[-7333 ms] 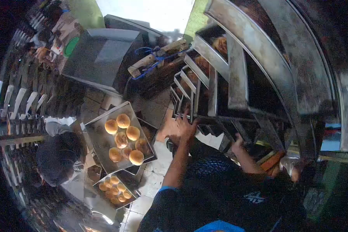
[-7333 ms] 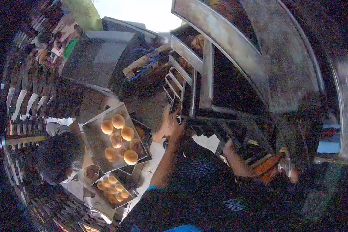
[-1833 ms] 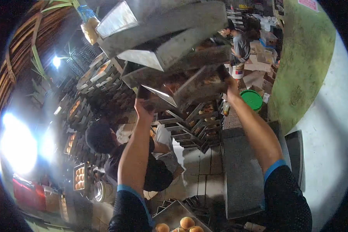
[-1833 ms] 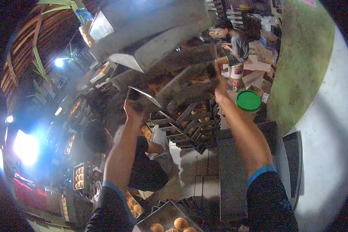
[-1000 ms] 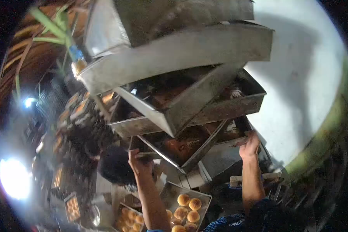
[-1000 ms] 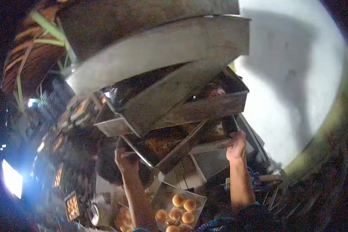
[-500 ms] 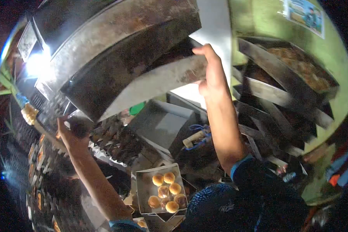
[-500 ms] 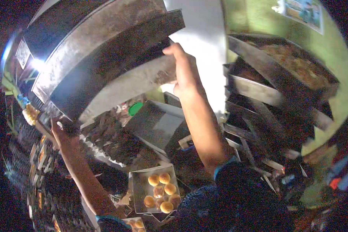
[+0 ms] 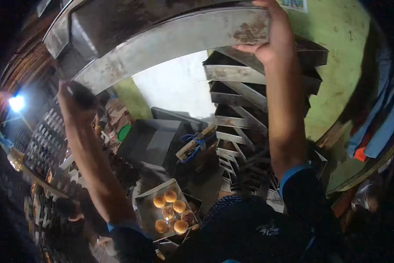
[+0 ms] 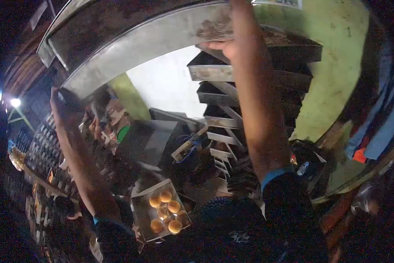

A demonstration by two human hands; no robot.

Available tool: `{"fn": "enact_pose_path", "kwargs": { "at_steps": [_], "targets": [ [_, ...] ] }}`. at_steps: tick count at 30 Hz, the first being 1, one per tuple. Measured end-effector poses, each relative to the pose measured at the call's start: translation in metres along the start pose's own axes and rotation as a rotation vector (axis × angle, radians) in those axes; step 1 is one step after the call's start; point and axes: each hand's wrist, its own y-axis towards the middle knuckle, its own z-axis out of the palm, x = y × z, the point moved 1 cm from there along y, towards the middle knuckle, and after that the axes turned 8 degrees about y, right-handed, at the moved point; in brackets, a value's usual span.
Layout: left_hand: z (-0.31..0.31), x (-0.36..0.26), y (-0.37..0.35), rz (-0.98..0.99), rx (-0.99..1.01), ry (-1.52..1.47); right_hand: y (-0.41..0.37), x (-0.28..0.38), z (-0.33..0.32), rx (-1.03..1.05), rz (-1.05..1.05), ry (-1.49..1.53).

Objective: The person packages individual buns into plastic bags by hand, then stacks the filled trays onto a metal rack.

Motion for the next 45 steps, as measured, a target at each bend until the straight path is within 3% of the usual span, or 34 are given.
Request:
{"fn": "enact_pose_path", "kwargs": {
  "at_steps": [1, 3, 5, 6, 7, 9, 11, 13, 15, 17, 18, 20, 21, 22, 23, 26, 27, 29, 31, 32, 33, 35, 36, 38, 40, 42, 45],
  "targets": [
    [0.014, 0.008, 0.001, 0.009, 0.061, -0.011, -0.006, 0.012, -0.012, 0.028, -0.185, -0.252],
    [0.026, 0.028, 0.03, -0.091, 0.236, -0.002, -0.008, 0.04, -0.03, -0.057, -0.251, -0.344],
    [0.083, 0.046, -0.016, 0.003, 0.42, -0.102, -0.005, 0.073, -0.044, -0.269, -0.023, -0.008],
    [0.095, 0.057, -0.012, -0.026, 0.486, -0.118, -0.008, 0.086, -0.053, -0.208, 0.02, -0.074],
    [0.111, 0.068, -0.004, -0.052, 0.552, -0.131, -0.004, 0.097, -0.062, -0.212, -0.018, -0.054],
    [0.15, 0.085, -0.011, -0.218, 0.449, -0.206, 0.002, 0.111, -0.083, -0.219, -0.099, -0.011],
    [0.174, 0.118, 0.02, -0.184, 0.779, -0.245, 0.01, 0.126, -0.106, -0.231, -0.029, -0.006],
    [0.201, 0.144, 0.032, -0.166, 0.844, -0.242, 0.022, 0.134, -0.133, -0.245, -0.018, 0.009],
    [0.223, 0.163, 0.031, -0.245, 0.753, -0.199, 0.037, 0.131, -0.165, -0.25, -0.053, 0.033],
    [0.239, 0.203, 0.046, -0.24, 0.788, -0.213, 0.027, 0.125, -0.184, -0.307, -0.051, -0.17],
    [0.24, 0.204, 0.03, -0.27, 0.649, -0.154, 0.019, 0.12, -0.191, -0.358, -0.041, -0.262],
    [0.24, 0.218, 0.044, -0.182, 0.746, -0.008, 0.012, 0.119, -0.2, -0.446, 0.066, -0.454],
    [0.229, 0.214, 0.045, -0.231, 0.842, 0.062, 0.007, 0.123, -0.212, -0.454, 0.172, -0.579],
    [0.213, 0.215, 0.053, -0.344, 0.832, 0.244, 0.002, 0.127, -0.224, -0.443, 0.162, -0.616],
    [0.203, 0.221, 0.047, -0.275, 0.74, 0.3, -0.005, 0.126, -0.238, -0.435, 0.158, -0.646],
    [0.158, 0.25, 0.03, -0.074, 0.567, 0.276, -0.022, 0.102, -0.241, -0.278, -0.216, -0.765],
    [0.129, 0.28, 0.029, -0.047, 0.558, 0.25, -0.033, 0.09, -0.227, -0.261, -0.294, -0.763],
    [0.063, 0.36, 0.005, 0.232, 0.28, 0.268, -0.054, 0.069, -0.238, -0.285, -0.457, -0.813],
    [-0.006, 0.427, -0.055, 0.431, 0.017, 0.509, -0.072, 0.05, -0.286, -0.362, -0.613, -0.926],
    [-0.063, 0.476, -0.088, 0.32, -0.171, 0.947, -0.087, 0.034, -0.326, -0.478, -0.703, -0.968],
    [-0.108, 0.513, -0.139, 0.206, -0.253, 1.078, -0.108, 0.017, -0.374, -0.554, -0.6, -0.789],
    [-0.217, 0.589, -0.268, -0.08, -0.227, 1.553, -0.159, -0.029, -0.481, -0.817, -0.319, -0.797],
    [-0.228, 0.575, -0.326, -0.612, -0.105, 1.622, -0.194, -0.056, -0.533, -0.902, -0.11, -0.92],
    [-0.29, 0.588, -0.435, -0.941, 0.057, 1.68, -0.287, -0.107, -0.619, -0.909, 0.444, -1.219],
    [-0.334, 0.583, -0.511, -1.114, 0.136, 1.623, -0.39, -0.14, -0.647, -0.668, 1.036, -1.409],
    [-0.364, 0.576, -0.57, -1.233, 0.151, 1.505, -0.48, -0.15, -0.637, -0.235, 1.49, -1.438],
    [-0.392, 0.58, -0.61, -1.337, 0.018, 1.219, -0.562, -0.18, -0.584, 0.326, 1.68, -1.29]
  ]
}}
